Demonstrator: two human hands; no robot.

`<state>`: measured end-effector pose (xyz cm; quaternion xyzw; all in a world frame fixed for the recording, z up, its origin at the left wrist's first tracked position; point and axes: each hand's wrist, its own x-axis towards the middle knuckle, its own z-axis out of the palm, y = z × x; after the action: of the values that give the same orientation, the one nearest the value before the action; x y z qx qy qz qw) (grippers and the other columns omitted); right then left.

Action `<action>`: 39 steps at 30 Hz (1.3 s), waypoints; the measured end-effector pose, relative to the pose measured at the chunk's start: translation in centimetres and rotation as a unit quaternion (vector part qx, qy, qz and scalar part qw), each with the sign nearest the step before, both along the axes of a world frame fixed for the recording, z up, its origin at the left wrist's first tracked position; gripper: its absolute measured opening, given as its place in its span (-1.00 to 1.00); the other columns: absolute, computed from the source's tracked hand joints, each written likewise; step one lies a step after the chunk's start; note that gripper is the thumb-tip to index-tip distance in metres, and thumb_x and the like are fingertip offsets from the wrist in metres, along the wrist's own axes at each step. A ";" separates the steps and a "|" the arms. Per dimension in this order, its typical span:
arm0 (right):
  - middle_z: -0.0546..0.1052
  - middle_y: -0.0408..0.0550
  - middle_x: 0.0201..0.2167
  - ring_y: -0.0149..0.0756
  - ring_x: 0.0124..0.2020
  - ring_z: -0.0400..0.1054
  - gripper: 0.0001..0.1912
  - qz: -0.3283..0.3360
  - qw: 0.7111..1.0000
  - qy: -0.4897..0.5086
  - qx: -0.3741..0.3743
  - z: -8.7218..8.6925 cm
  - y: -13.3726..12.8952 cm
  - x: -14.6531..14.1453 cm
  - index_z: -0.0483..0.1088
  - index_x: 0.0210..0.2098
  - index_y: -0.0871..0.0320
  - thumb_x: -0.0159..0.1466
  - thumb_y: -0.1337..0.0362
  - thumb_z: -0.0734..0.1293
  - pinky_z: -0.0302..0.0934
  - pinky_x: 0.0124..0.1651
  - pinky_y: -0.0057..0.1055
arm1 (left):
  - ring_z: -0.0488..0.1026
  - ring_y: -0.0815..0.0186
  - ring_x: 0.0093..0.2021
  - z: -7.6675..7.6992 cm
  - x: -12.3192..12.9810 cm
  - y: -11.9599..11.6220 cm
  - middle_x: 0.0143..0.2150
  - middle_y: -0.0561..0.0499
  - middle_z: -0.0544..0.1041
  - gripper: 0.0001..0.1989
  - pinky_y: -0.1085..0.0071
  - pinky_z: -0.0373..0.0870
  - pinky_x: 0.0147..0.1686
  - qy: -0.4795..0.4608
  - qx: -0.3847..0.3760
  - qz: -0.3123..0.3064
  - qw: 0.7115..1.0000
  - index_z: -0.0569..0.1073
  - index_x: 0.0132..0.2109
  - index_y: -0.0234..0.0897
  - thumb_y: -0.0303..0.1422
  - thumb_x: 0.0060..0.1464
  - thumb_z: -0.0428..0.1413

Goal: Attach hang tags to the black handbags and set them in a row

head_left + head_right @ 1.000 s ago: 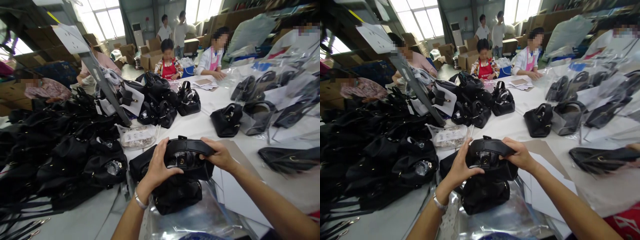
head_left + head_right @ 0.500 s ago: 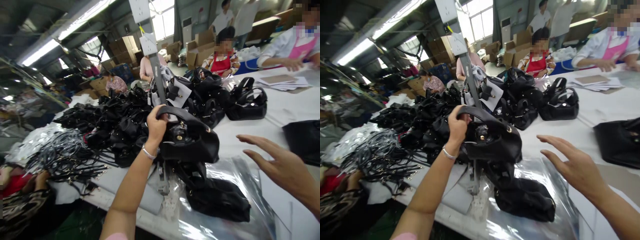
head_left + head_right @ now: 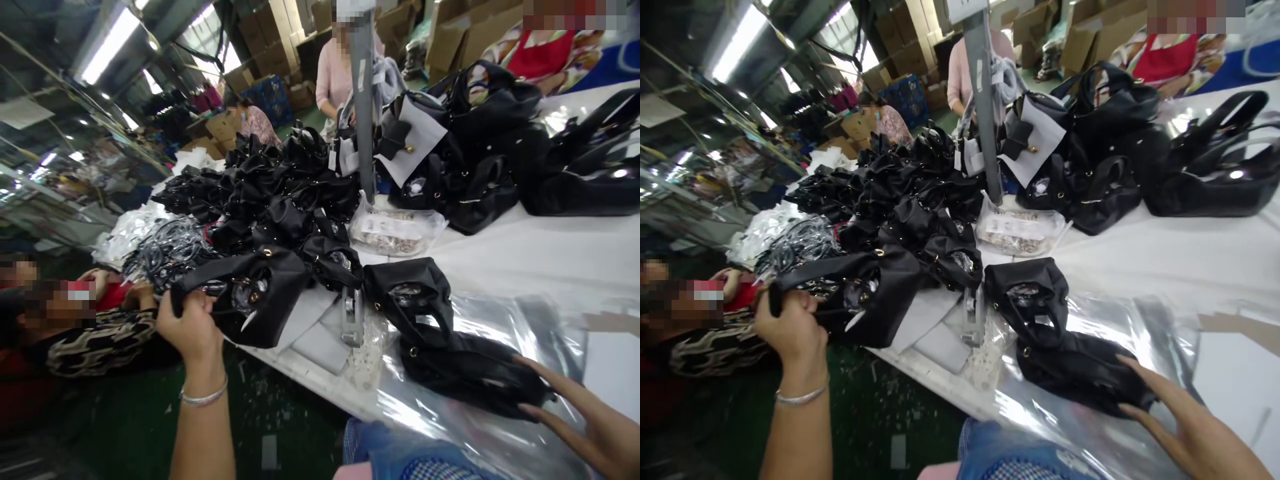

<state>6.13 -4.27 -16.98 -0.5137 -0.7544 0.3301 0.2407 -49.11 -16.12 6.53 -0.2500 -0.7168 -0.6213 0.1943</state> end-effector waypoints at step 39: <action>0.56 -0.01 -0.05 -0.10 -0.06 0.47 -0.61 -0.106 0.993 -0.049 0.030 2.1 -4.9 1.2 0.41 -0.03 0.09 0.18 0.33 0.15 0.34 0.02 -0.16 | 0.50 0.10 -0.12 -16.3 21.0 21.1 -0.10 -0.18 0.55 -0.63 0.26 0.37 -0.13 0.220 -0.453 -0.532 0.680 0.38 0.06 -0.31 -0.33 0.09 0.12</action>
<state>7.31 -9.13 -14.91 -0.5987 -0.7162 0.2547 0.2525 -28.07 5.01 -9.81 -0.7766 -0.5932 -0.1459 -0.1539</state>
